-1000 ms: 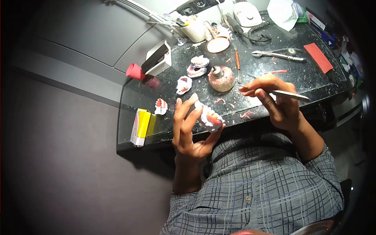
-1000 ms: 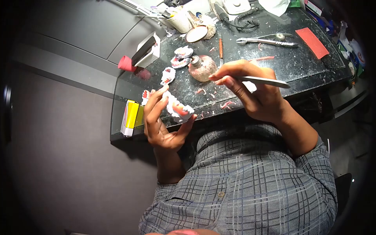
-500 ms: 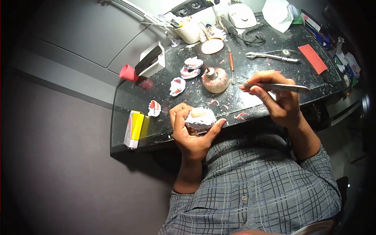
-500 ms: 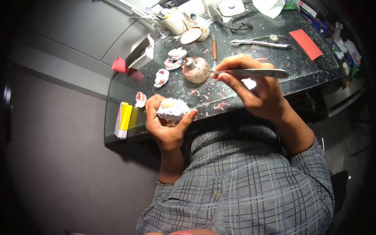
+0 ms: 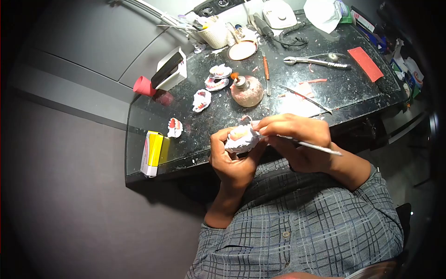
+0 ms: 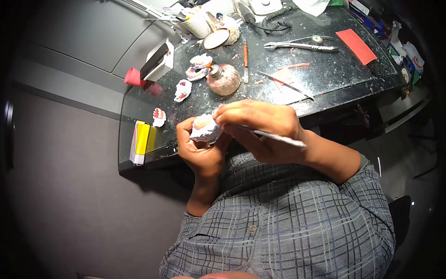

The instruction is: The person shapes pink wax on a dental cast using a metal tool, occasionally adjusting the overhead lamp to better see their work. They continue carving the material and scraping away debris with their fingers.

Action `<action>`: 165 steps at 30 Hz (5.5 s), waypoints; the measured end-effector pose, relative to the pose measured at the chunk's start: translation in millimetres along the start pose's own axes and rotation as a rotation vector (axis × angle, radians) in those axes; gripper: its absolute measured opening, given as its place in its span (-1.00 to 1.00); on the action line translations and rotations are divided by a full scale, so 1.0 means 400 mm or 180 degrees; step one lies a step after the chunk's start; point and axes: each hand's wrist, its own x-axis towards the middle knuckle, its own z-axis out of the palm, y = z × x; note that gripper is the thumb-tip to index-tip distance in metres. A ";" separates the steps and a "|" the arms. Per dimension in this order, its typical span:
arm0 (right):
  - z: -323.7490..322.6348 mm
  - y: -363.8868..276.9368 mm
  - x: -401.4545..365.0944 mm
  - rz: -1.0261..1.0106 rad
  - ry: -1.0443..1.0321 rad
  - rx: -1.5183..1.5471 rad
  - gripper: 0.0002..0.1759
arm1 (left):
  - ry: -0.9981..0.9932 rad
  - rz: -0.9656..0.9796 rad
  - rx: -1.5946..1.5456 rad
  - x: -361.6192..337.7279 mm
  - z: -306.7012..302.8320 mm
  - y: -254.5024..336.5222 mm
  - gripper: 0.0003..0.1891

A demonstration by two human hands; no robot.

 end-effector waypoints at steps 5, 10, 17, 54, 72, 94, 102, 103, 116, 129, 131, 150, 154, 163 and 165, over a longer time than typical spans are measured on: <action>0.016 -0.001 -0.001 -0.0174 0.0022 -0.0101 -0.76 | 0.0127 0.0560 0.0610 0.005 0.000 0.003 -0.39; 0.019 -0.003 -0.005 -0.0176 -0.0001 -0.0231 -0.80 | 0.0286 0.1002 0.0882 0.008 0.004 -0.004 -0.43; 0.020 -0.003 -0.006 -0.0190 0.0003 -0.0223 -0.78 | 0.0263 0.1182 0.1078 0.011 0.002 0.000 -0.47; -0.011 0.006 -0.003 0.0095 -0.0226 0.0239 -0.81 | -0.0834 -0.1105 -0.1809 0.025 -0.038 0.045 -0.49; -0.010 0.027 -0.001 0.0046 0.0220 -0.0016 -0.83 | -0.1314 -0.1464 -0.2127 0.038 -0.047 0.030 -0.52; -0.003 0.028 -0.013 0.0433 -0.0191 0.0399 -0.83 | -0.1200 -0.1712 -0.3118 0.040 -0.051 -0.014 -0.33; 0.009 0.028 -0.018 0.0524 -0.0193 0.0492 -0.84 | -0.0982 -0.1805 -0.2917 0.046 -0.044 0.005 -0.30; 0.007 0.027 -0.018 0.0530 -0.0200 0.0493 -0.84 | -0.0977 -0.1821 -0.2844 0.047 -0.045 0.011 -0.31; 0.005 0.033 -0.020 0.0747 -0.0349 0.0853 -0.86 | -0.0905 -0.1881 -0.2727 0.042 -0.046 0.012 -0.33; 0.015 0.053 -0.032 0.0843 -0.0337 0.1219 -0.87 | -0.0824 -0.2036 -0.3462 0.040 -0.045 -0.018 -0.34; 0.017 0.053 -0.035 0.0868 -0.0318 0.1212 -0.87 | -0.0883 -0.2180 -0.3911 0.043 -0.046 -0.023 -0.37; -0.016 0.089 -0.037 0.0968 0.0225 0.2042 -0.77 | -0.0703 -0.0919 -0.2607 0.027 -0.038 -0.038 -0.35; -0.032 0.075 -0.046 0.1150 0.0566 0.2429 -0.72 | -0.0545 -0.0317 -0.1643 0.018 -0.026 -0.029 -0.32; -0.013 0.027 0.001 0.0251 -0.0258 0.0492 -0.84 | -0.0588 0.0173 -0.1162 0.018 -0.015 -0.017 -0.25; -0.008 0.032 -0.007 0.0308 -0.0253 0.0455 -0.84 | -0.0637 0.0246 -0.1090 0.017 -0.020 -0.028 -0.25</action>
